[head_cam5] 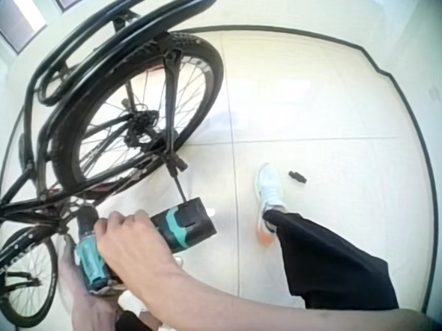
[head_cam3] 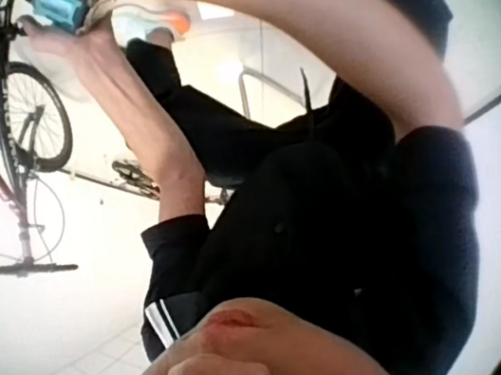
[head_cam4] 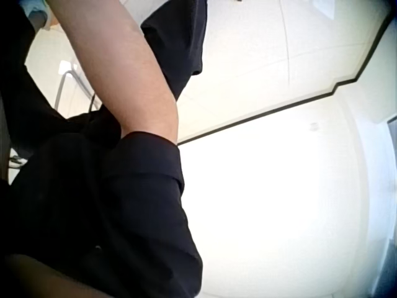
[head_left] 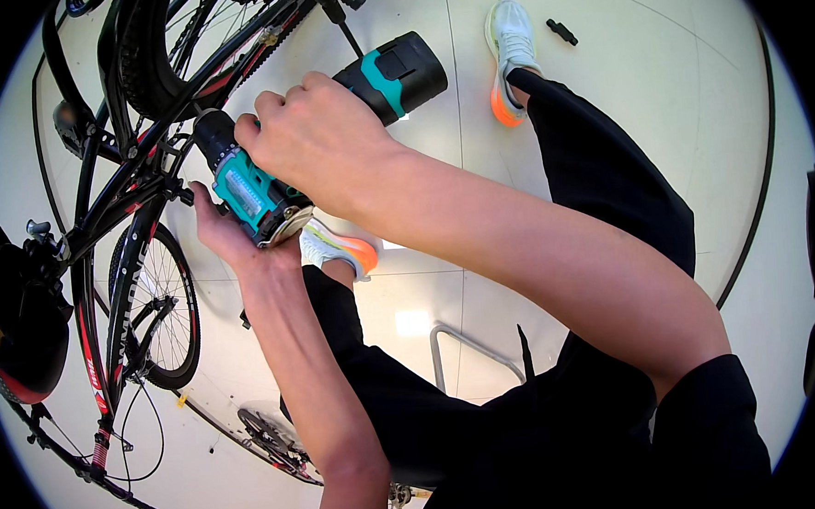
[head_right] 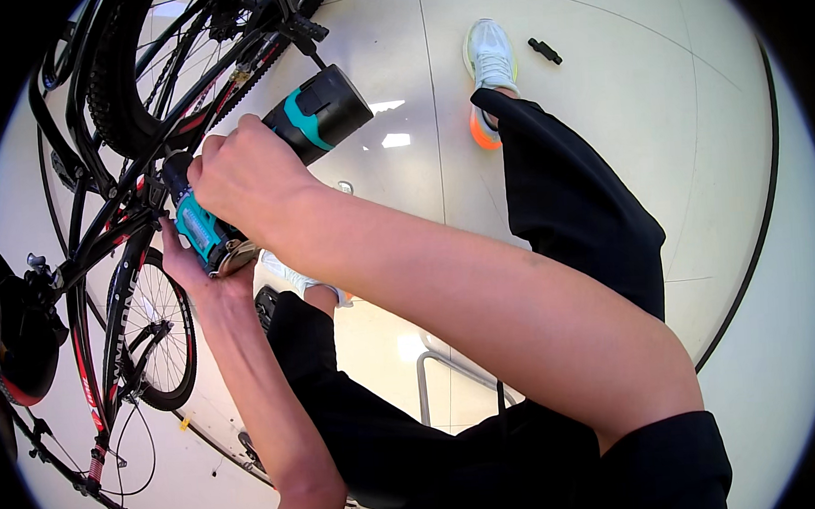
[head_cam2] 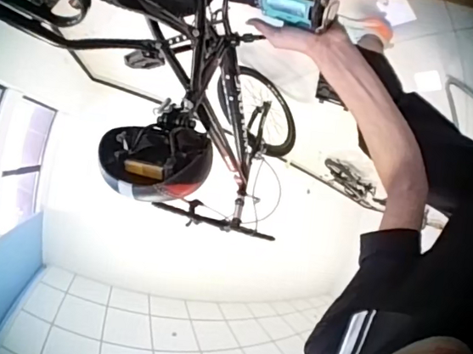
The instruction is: The person uses a cordless impact driver to tighten bolts on the rear rack of a bicycle. They work on multiple fasteners around the rack's mounting points while the bicycle remains upright on its kickstand.
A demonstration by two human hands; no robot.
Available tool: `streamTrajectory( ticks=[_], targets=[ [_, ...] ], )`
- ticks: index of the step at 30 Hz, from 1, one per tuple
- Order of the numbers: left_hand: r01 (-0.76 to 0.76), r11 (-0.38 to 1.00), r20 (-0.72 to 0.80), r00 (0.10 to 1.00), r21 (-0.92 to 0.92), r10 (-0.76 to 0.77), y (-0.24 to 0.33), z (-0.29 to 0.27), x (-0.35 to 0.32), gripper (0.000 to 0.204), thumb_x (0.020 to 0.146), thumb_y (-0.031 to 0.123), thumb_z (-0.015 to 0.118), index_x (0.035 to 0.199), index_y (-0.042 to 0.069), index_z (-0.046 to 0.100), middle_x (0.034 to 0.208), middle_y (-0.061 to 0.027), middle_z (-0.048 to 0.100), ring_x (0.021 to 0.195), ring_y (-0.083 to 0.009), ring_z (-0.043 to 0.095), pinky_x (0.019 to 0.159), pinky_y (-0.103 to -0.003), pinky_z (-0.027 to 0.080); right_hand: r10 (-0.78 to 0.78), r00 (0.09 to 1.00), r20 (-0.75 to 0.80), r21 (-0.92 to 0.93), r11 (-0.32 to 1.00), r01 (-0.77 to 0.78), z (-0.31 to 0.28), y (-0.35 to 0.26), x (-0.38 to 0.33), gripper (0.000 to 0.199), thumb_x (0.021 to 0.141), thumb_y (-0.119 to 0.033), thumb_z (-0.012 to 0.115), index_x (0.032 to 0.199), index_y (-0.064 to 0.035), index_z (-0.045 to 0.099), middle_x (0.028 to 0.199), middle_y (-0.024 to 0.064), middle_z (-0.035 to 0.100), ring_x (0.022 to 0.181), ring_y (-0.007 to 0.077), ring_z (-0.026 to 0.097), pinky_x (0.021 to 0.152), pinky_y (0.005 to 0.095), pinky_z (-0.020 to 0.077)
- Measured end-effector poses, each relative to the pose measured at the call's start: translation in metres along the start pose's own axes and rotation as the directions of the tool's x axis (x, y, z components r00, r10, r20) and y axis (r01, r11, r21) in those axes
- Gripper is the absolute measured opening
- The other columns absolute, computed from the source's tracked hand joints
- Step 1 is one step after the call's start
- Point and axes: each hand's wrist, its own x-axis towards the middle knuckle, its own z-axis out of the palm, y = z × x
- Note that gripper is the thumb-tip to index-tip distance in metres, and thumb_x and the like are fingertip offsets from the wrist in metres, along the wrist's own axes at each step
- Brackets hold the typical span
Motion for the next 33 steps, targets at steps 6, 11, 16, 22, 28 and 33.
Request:
streamTrajectory(
  ticks=[6,11,16,22,28,33],
  targets=[
    [-0.032,0.999,0.006,0.999,-0.001,0.032,0.000,-0.002,0.000,0.065,0.097,0.055,0.033,0.138,0.005,0.043,0.135,-0.0141,0.053,0.123,-0.0317,0.052,0.104,-0.048,0.041,-0.008,1.000,0.000,-0.001,1.000,0.008,0.001,-0.002,0.002,0.032,0.066,-0.014,0.073,0.095,-0.0063,0.062,0.078,0.0059,0.064,0.070,0.0188,0.067,0.064,0.0287,0.0458],
    [-0.023,1.000,0.002,1.000,0.002,0.023,0.003,-0.009,0.002,0.064,0.097,0.055,0.033,0.138,0.007,0.044,0.135,-0.0131,0.053,0.123,-0.0312,0.051,0.104,-0.048,0.041,-0.013,1.000,-0.007,0.005,1.000,0.013,0.001,-0.005,0.003,0.031,0.067,-0.015,0.072,0.095,-0.0064,0.062,0.078,0.0056,0.064,0.071,0.0185,0.067,0.064,0.0286,0.0457],
    [-0.032,0.999,0.017,0.999,-0.001,0.032,0.004,-0.013,0.002,0.064,0.097,0.056,0.033,0.138,0.009,0.045,0.136,-0.0121,0.052,0.124,-0.0311,0.050,0.103,-0.049,0.040,-0.014,1.000,-0.014,-0.004,1.000,0.014,0.002,-0.008,0.003,0.031,0.067,-0.015,0.072,0.095,-0.0064,0.062,0.079,0.0056,0.064,0.072,0.0186,0.068,0.064,0.0285,0.0457],
    [-0.032,0.999,-0.019,0.999,-0.007,0.032,0.007,-0.010,-0.005,0.064,0.096,0.056,0.033,0.138,0.009,0.045,0.136,-0.0123,0.052,0.125,-0.0313,0.050,0.103,-0.050,0.039,-0.027,1.000,-0.005,-0.004,1.000,0.027,0.002,-0.013,0.005,0.030,0.067,-0.015,0.072,0.095,-0.0065,0.063,0.080,0.0056,0.064,0.073,0.0190,0.068,0.066,0.0287,0.0457],
    [-0.048,0.999,-0.015,0.999,-0.014,0.048,0.010,-0.015,-0.004,0.064,0.096,0.057,0.034,0.139,0.009,0.044,0.135,-0.0123,0.052,0.123,-0.0314,0.050,0.103,-0.050,0.040,-0.030,1.000,0.006,0.001,1.000,0.030,0.002,-0.017,0.007,0.033,0.067,-0.014,0.073,0.097,-0.0067,0.062,0.082,0.0058,0.064,0.074,0.0193,0.068,0.067,0.0288,0.0458],
    [-0.056,0.998,-0.049,0.997,-0.001,0.056,0.011,-0.013,-0.008,0.064,0.096,0.056,0.034,0.136,0.007,0.046,0.130,-0.0124,0.056,0.118,-0.0302,0.054,0.100,-0.048,0.043,-0.030,1.000,-0.004,0.012,0.999,0.030,0.004,-0.020,0.007,0.033,0.066,-0.014,0.074,0.097,-0.0070,0.062,0.082,0.0059,0.064,0.075,0.0194,0.068,0.068,0.0289,0.0458]
  ],
)
